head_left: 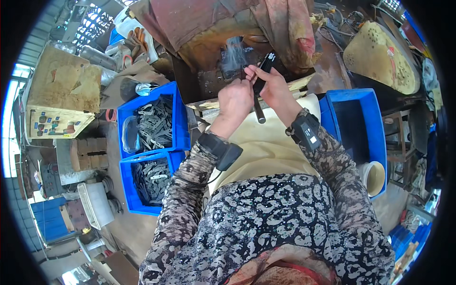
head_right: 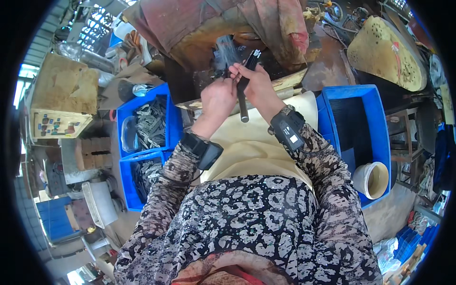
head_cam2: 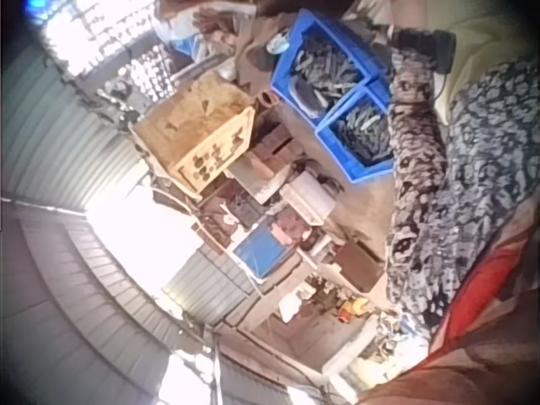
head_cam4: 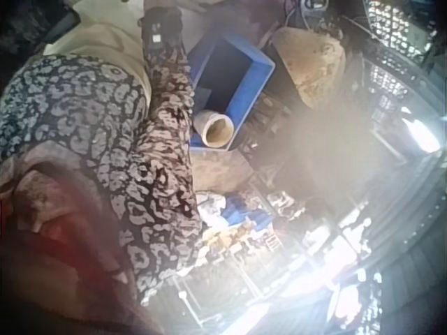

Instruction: The person picks up metal pieces from a blue bin, holds them against a grinding machine, and places the finished pieces into a different blue bin. They also use a small tool to scrape the machine and a cup to pour liquid onto the grinding area.

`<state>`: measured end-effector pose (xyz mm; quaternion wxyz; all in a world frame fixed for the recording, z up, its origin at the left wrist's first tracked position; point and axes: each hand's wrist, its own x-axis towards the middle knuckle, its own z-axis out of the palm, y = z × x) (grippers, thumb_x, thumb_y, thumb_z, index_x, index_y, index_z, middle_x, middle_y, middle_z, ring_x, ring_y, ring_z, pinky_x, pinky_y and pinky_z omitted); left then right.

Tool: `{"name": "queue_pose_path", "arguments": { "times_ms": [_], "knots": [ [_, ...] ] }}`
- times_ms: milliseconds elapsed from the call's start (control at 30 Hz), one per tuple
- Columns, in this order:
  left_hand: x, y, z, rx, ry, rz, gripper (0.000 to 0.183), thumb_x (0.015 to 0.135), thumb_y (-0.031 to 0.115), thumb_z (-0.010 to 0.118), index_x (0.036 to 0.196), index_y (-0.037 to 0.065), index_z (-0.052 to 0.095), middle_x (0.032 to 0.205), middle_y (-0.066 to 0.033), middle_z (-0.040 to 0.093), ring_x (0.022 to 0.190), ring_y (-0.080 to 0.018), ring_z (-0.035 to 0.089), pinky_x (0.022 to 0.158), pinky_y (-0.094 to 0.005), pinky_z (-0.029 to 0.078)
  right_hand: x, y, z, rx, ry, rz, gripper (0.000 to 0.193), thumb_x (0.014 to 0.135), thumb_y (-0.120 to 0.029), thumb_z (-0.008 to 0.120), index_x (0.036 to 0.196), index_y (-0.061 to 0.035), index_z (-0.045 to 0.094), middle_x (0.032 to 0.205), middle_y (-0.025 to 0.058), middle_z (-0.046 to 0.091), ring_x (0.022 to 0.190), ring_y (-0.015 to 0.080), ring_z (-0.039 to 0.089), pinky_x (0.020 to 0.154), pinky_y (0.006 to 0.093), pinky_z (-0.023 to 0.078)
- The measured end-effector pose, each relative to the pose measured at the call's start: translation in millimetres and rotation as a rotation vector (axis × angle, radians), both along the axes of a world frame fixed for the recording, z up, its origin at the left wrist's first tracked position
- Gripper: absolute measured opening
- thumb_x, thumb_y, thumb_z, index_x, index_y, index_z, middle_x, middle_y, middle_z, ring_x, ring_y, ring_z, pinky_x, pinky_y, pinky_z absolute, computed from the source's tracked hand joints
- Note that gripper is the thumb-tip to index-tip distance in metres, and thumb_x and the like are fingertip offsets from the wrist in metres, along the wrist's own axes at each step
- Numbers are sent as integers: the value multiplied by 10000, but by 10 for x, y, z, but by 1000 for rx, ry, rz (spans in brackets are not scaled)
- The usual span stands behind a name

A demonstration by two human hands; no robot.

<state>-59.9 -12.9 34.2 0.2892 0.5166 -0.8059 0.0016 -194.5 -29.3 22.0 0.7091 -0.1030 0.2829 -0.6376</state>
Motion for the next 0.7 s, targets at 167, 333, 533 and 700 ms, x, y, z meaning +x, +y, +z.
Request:
{"name": "queue_pose_path", "arguments": {
  "times_ms": [167, 333, 533, 700],
  "knots": [
    [43, 57, -33, 42, -49, -71, 82, 816, 95, 605, 814, 16, 629, 749, -141, 611, 646, -320, 627, 516, -416, 510, -25, 28, -23, -49, 30, 60, 190, 930, 0, 542, 1117, -23, 517, 1053, 128, 623, 954, 234, 627, 838, 369, 524],
    [354, -53, 79, 143, 153, -232, 391, 736, -33, 587, 1125, 12, 599, 914, -186, 637, 779, -298, 646, 587, -377, 539, -184, -1, 10, -94, 89, 116, 204, 951, -35, 519, 1155, -24, 520, 1056, 108, 627, 858, 183, 602, 751, 322, 506],
    [667, -447, 33, 754, 895, 50, 480, 856, -55, 525, 1301, 119, 565, 907, -83, 669, 686, -122, 630, 597, -249, 515, -342, -70, 12, -77, 336, 149, 183, 957, -98, 541, 1129, -37, 541, 943, 46, 605, 709, 102, 513, 576, 241, 408],
    [869, -950, -409, 627, 619, 74, 232, 853, 41, 588, 1045, 107, 698, 819, -85, 692, 738, -157, 658, 703, -311, 515, -461, -449, -177, -161, 1302, -21, 203, 949, -185, 570, 1101, -50, 558, 778, 26, 574, 633, 83, 479, 535, 241, 404]
  ]
}}
